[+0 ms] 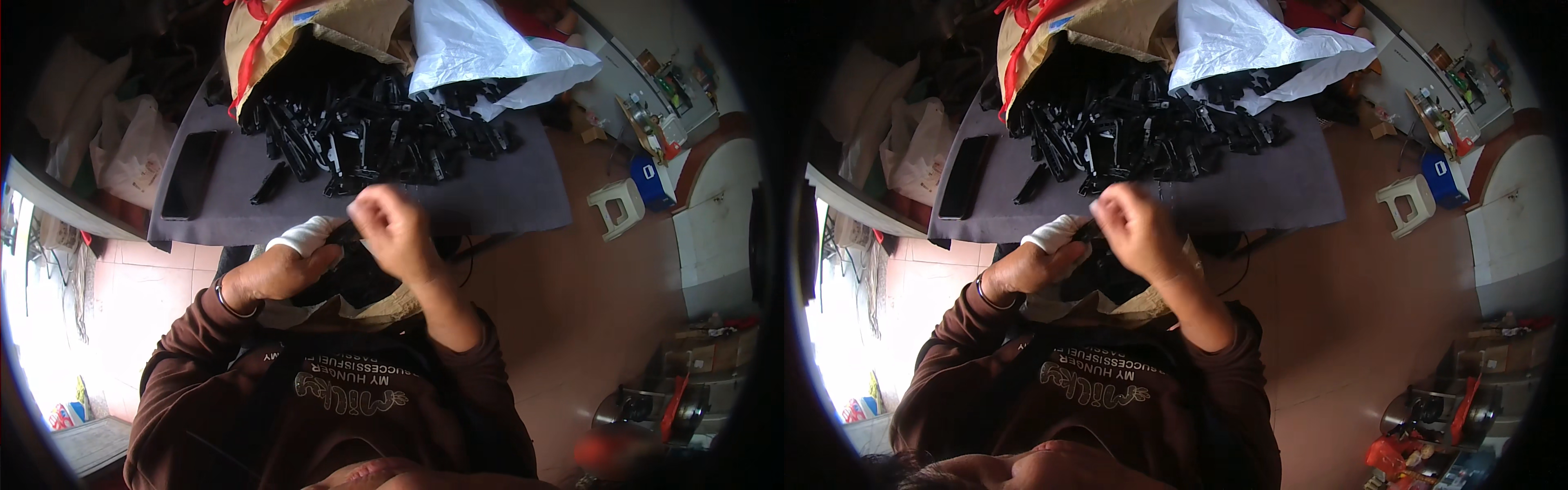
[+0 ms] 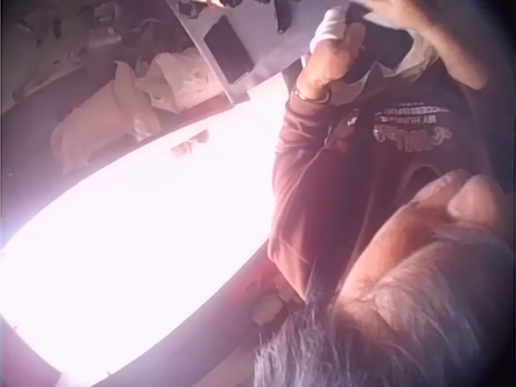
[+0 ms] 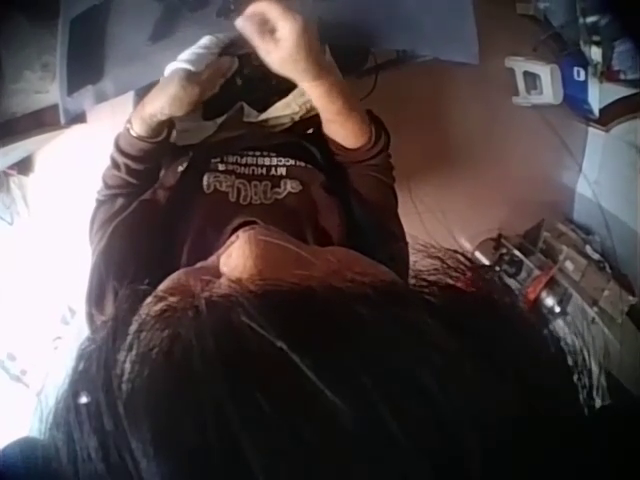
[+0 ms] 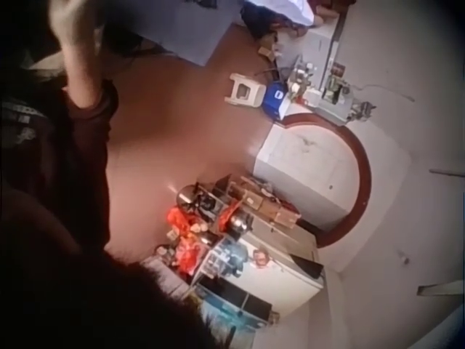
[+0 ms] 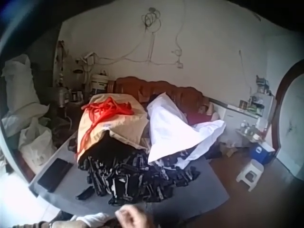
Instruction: Assembling small black plastic components by hand at a workstation.
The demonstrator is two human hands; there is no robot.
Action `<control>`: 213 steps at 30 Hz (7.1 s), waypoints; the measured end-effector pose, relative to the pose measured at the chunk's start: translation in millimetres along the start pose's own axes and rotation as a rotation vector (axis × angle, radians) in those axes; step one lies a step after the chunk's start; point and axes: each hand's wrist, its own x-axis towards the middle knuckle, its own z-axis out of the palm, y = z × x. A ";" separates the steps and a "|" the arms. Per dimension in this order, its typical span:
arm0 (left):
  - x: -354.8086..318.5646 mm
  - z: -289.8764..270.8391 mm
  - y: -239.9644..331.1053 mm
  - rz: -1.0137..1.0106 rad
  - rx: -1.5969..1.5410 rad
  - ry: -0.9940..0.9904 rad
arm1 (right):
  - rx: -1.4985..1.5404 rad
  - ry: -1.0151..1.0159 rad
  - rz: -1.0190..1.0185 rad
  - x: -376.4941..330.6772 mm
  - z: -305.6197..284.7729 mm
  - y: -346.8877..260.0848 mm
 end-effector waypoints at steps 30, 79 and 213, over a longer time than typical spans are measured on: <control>-6.2 12.8 -7.3 0.211 0.296 0.184 | 0.395 -0.205 0.206 -10.8 -5.4 -11.3; 0.8 -47.7 -32.2 0.171 0.561 0.540 | -0.348 0.141 -0.090 9.6 -9.3 28.2; -5.9 2.0 8.3 0.127 -0.458 -0.104 | -0.051 -0.117 -0.278 4.5 -42.1 -18.7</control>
